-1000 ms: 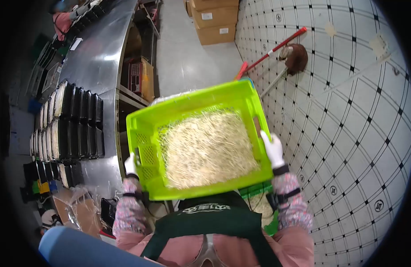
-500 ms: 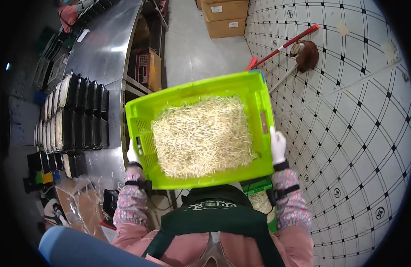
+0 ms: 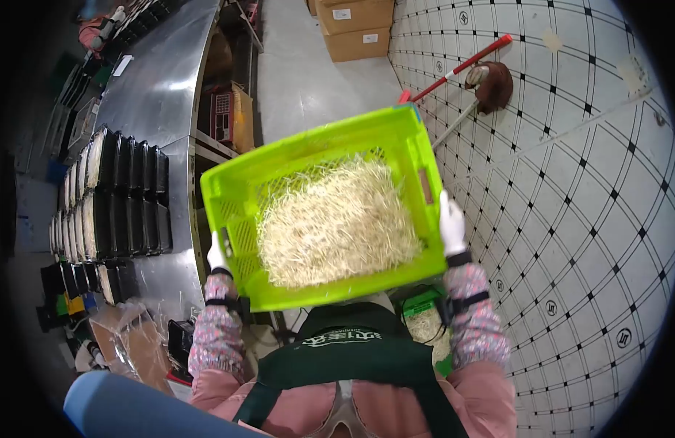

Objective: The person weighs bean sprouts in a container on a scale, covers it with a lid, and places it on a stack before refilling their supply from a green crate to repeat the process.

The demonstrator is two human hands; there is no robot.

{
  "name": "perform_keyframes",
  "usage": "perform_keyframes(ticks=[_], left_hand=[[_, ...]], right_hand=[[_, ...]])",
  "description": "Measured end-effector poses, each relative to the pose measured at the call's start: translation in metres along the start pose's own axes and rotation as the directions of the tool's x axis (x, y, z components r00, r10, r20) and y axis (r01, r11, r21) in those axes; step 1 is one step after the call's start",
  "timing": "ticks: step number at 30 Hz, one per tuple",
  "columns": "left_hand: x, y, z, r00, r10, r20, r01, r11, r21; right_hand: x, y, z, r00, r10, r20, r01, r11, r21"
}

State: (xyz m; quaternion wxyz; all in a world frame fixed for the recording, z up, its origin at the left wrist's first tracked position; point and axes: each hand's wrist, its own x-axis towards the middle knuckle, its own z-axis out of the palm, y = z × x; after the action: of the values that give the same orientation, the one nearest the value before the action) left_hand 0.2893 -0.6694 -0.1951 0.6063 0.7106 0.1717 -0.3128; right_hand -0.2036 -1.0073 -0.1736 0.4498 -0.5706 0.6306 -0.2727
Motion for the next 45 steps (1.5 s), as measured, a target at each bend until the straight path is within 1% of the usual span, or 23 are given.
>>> perform_keyframes(ticks=[2, 4, 8, 10, 13, 14, 16, 18, 19, 22, 25, 27, 29, 30, 31, 33, 36, 37, 38, 40, 42, 44, 45], left_hand=[[0.026, -0.014, 0.038, 0.964, 0.230, 0.135, -0.266, 0.851, 0.453], [-0.019, -0.036, 0.064, 0.861, 0.384, 0.333, -0.493, 0.788, 0.368], [-0.074, -0.049, 0.007, 0.995, 0.023, 0.100, -0.025, 1.000, 0.017], [-0.035, -0.050, -0.051, 0.998, -0.004, 0.063, 0.007, 0.999, -0.048], [-0.009, -0.013, -0.034, 0.998, 0.018, -0.065, -0.013, 0.997, 0.079], [0.001, -0.013, -0.008, 0.999, -0.007, -0.035, 0.007, 1.000, -0.004], [0.034, -0.031, 0.036, 0.995, 0.064, 0.079, -0.077, 0.981, 0.178], [0.000, -0.046, 0.072, 0.937, 0.272, 0.219, -0.303, 0.945, 0.121], [-0.036, -0.048, 0.072, 0.947, 0.161, 0.277, -0.186, 0.980, 0.067], [-0.057, -0.068, 0.021, 0.975, -0.051, 0.216, 0.097, 0.974, -0.205], [-0.024, -0.049, -0.038, 1.000, 0.005, -0.029, -0.010, 0.988, -0.152], [-0.017, -0.023, -0.024, 0.993, 0.071, -0.090, -0.075, 0.996, -0.040], [-0.013, -0.015, 0.010, 0.994, -0.054, -0.093, 0.057, 0.998, 0.035], [-0.017, -0.027, 0.025, 0.993, -0.059, -0.100, 0.064, 0.997, 0.040], [-0.018, -0.041, 0.047, 1.000, 0.011, -0.007, -0.011, 1.000, 0.004], [-0.049, -0.052, 0.061, 0.973, 0.078, 0.215, -0.090, 0.995, 0.046], [-0.068, -0.073, 0.008, 0.985, 0.073, 0.154, -0.077, 0.997, 0.022], [-0.060, -0.070, -0.017, 0.992, 0.118, 0.053, -0.122, 0.989, 0.079], [-0.038, -0.067, -0.041, 0.994, 0.095, 0.047, -0.093, 0.995, -0.033], [-0.011, -0.046, -0.047, 0.989, 0.131, 0.067, -0.120, 0.981, -0.153], [0.012, -0.032, -0.011, 0.993, 0.048, -0.105, -0.048, 0.999, 0.007], [-0.001, -0.019, 0.036, 1.000, 0.009, 0.009, -0.010, 0.988, 0.157], [-0.005, -0.035, 0.039, 0.990, 0.122, 0.071, -0.134, 0.970, 0.204]], right_hand=[[0.050, -0.010, -0.027, 0.990, 0.078, 0.114, -0.080, 0.997, 0.012], [0.054, -0.001, -0.065, 0.980, 0.196, -0.030, -0.197, 0.980, -0.016], [-0.036, 0.008, -0.069, 0.961, 0.208, -0.184, -0.239, 0.957, -0.164], [-0.063, 0.026, -0.031, 0.969, 0.177, -0.173, -0.199, 0.973, -0.119], [-0.046, -0.009, 0.004, 0.991, -0.113, -0.067, 0.100, 0.980, -0.169], [-0.022, -0.019, 0.003, 0.996, -0.086, -0.024, 0.083, 0.992, -0.094], [0.033, -0.042, -0.023, 0.997, -0.003, 0.079, 0.003, 1.000, 0.006], [0.058, -0.021, -0.060, 0.993, 0.109, -0.047, -0.109, 0.994, 0.004], [0.057, 0.003, -0.074, 0.978, 0.072, -0.194, -0.084, 0.995, -0.054], [-0.017, 0.015, -0.082, 0.951, 0.221, -0.215, -0.236, 0.971, -0.047], [-0.067, 0.011, -0.016, 0.973, -0.021, -0.229, 0.034, 0.998, 0.054], [-0.051, -0.013, 0.004, 0.980, -0.177, -0.087, 0.160, 0.971, -0.176], [-0.017, -0.065, -0.008, 0.989, -0.144, 0.010, 0.143, 0.967, -0.212], [0.016, -0.065, -0.023, 0.998, 0.013, 0.069, -0.002, 0.989, -0.149], [0.035, -0.061, -0.036, 0.996, 0.077, 0.044, -0.079, 0.996, 0.047], [0.044, -0.037, -0.068, 0.978, 0.151, -0.145, -0.152, 0.988, 0.002], [-0.014, -0.017, -0.074, 0.955, 0.215, -0.205, -0.221, 0.975, -0.009], [-0.042, -0.013, -0.058, 0.963, 0.163, -0.216, -0.193, 0.973, -0.124], [-0.055, 0.007, -0.036, 0.964, 0.116, -0.238, -0.119, 0.993, -0.001], [-0.062, -0.002, 0.002, 0.958, -0.208, -0.198, 0.200, 0.978, -0.062], [-0.027, -0.030, 0.003, 0.978, -0.188, -0.086, 0.173, 0.972, -0.161], [0.048, -0.012, -0.022, 0.998, 0.037, 0.046, -0.037, 0.999, 0.014], [0.045, -0.026, -0.029, 0.992, 0.118, -0.038, -0.116, 0.992, 0.056]])
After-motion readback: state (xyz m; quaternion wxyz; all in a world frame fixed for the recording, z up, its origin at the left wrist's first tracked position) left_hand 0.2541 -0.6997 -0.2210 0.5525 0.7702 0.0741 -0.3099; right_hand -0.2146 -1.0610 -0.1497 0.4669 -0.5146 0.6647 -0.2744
